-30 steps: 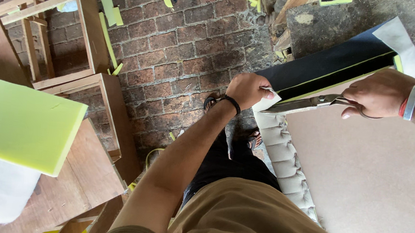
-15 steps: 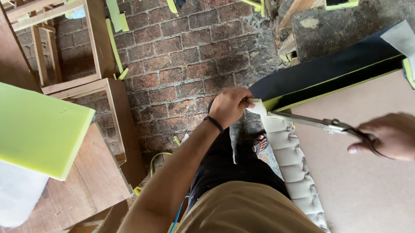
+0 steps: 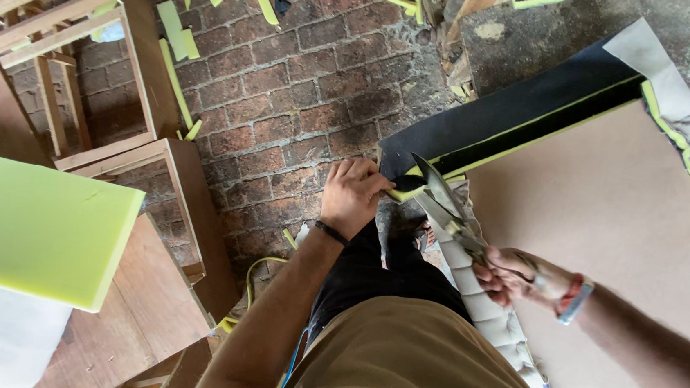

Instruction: The person pulls fabric over the edge of a padded wooden panel and staples it in place using a pneumatic staple gun. They then trim excess fabric from the edges with shears, cut a piece of foam, and pick up small foam scraps from the workbench.

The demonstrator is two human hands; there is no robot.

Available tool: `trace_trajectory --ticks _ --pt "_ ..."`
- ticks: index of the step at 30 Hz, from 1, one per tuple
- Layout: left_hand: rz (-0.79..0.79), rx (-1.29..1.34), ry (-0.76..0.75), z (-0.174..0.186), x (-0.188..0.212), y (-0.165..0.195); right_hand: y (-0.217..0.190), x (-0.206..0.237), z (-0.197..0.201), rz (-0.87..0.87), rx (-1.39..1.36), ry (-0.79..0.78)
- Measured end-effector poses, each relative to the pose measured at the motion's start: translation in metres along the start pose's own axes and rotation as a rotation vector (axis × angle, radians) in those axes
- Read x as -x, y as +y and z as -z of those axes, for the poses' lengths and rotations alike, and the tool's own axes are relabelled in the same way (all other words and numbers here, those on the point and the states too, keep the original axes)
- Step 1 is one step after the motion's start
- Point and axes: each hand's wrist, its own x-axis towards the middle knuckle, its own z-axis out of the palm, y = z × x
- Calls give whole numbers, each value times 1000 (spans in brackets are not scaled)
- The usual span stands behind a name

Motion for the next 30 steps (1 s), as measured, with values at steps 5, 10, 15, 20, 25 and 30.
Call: trace_trajectory --ticks 5,10,15,20,25,30 --pt "17 26 35 -2 6 4 -12 -27 -26 -70 74 259" --pt "87 63 43 1 9 -1 -21 -24 -43 -75 194 440" --pt "92 86 27 10 13 -5 -43 -54 -61 42 148 329" --pt "54 50 1 14 8 -1 -45 -58 -74 -42 383 512" --pt "65 63 19 20 3 -3 -42 -40 -77 -11 138 335" --pt "73 41 11 21 6 -7 -42 -47 -81 23 137 340"
